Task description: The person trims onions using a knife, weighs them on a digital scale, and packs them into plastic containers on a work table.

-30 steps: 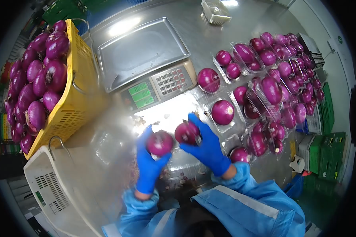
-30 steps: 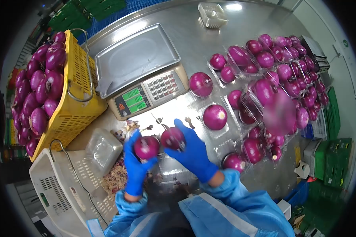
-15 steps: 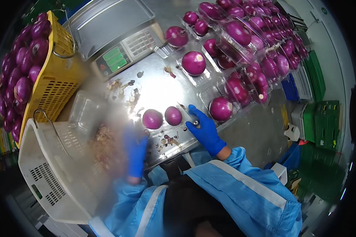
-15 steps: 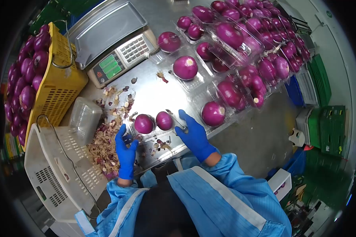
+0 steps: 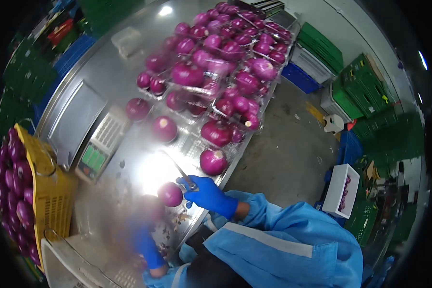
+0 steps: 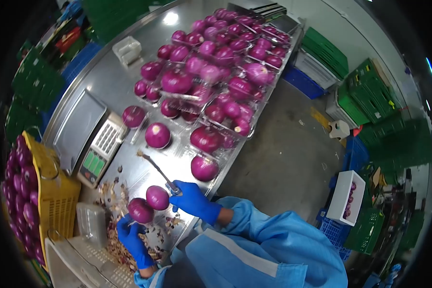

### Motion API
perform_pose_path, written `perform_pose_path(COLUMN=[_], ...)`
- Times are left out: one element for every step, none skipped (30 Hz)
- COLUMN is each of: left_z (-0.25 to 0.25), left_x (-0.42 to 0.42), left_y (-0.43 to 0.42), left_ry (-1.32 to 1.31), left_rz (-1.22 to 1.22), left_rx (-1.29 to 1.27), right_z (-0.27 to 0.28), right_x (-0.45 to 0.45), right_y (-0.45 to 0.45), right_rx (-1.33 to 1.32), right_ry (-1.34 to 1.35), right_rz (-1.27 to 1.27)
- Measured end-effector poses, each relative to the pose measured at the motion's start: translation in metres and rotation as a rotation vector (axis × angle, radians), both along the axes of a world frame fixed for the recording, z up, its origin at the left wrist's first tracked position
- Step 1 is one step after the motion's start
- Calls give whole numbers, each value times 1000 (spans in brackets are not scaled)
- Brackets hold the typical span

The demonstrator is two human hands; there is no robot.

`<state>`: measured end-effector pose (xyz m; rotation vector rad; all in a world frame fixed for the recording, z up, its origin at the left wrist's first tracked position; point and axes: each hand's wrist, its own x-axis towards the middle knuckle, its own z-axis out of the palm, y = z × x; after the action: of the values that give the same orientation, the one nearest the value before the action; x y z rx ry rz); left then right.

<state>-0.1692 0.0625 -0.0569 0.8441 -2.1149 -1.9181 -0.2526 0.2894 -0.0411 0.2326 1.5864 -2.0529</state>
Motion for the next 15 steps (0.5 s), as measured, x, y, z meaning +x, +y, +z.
perform_pose_path(left_z=[17, 34, 51, 71, 91, 101, 100, 84, 81, 78, 73, 67, 60, 52, 42], left_x=[-13, -25, -36, -49, -62, -71, -79, -80, -84, -89, -91, -91, -92, -93, -92], left_y=[7, 15, 26, 42, 57, 66, 69, 67, 72, 77, 78, 76, 73, 69, 65], left_ry=[57, 113, 129, 145, 160, 174, 192, 213, 222, 231, 194, 153, 112, 75, 36], left_rz=[-27, -50, -87, -139, -192, -247, -349, -384, -412, -439, -433, -426, -419, -382, -342], left_rx=[47, 94, 99, 119, 137, 153, 133, 105, 36, -31, -8, 13, 32, 54, 76], right_z=[4, 8, 18, 43, 29, 50, 71, 73, 73, 73, 72, 69, 66, 57, 47], right_x=[-4, -8, -15, -26, -36, -47, -57, -69, -83, -97, -112, -130, -150, -171, -191], right_y=[12, 24, 40, 62, 84, 100, 116, 136, 159, 187, 216, 240, 264, 292, 322], right_rx=[-121, -244, -259, -188, -367, -267, -161, -141, -123, -74, -23, -13, -4, -4, -2], right_ry=[32, 63, 88, 106, 138, 146, 148, 162, 174, 209, 240, 233, 227, 249, 269], right_rz=[-62, -117, -168, -131, -209, -296, -380, -468, -557, -561, -564, -663, -762, -814, -864])
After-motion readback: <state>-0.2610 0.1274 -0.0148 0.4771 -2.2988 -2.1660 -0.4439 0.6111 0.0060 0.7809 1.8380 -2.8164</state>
